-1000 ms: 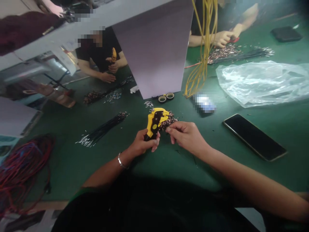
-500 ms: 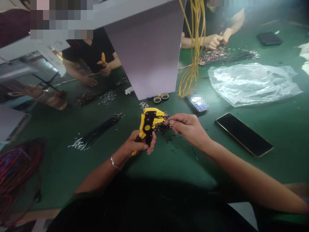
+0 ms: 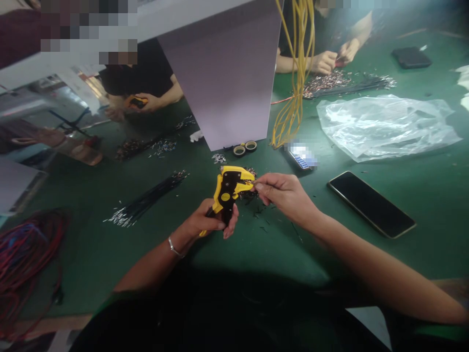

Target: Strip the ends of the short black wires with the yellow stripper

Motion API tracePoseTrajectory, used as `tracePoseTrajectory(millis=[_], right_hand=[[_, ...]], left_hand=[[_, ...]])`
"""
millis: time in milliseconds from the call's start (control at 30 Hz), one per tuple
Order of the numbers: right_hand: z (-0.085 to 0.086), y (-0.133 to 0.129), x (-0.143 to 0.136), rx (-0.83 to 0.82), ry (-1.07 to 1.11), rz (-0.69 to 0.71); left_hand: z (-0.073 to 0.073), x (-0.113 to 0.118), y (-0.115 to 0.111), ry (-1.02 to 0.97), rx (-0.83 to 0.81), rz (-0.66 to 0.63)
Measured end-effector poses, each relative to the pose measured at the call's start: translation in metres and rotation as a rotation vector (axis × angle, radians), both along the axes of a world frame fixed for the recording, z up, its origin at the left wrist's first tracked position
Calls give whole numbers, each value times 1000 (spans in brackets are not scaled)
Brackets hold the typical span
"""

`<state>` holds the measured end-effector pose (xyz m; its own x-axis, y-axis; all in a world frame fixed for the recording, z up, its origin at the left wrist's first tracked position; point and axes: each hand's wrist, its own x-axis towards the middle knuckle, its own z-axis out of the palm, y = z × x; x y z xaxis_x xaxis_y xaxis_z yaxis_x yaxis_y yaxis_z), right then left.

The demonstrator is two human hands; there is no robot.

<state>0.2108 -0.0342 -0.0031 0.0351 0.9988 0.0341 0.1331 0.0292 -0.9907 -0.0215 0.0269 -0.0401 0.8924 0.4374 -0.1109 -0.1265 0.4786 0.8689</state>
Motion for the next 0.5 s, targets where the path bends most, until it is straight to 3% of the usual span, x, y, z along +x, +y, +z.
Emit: tracePoseTrajectory(millis=[500], right_hand=[[1, -1, -1, 13, 34, -4]], left_hand=[[3, 1, 0, 17, -23, -2]])
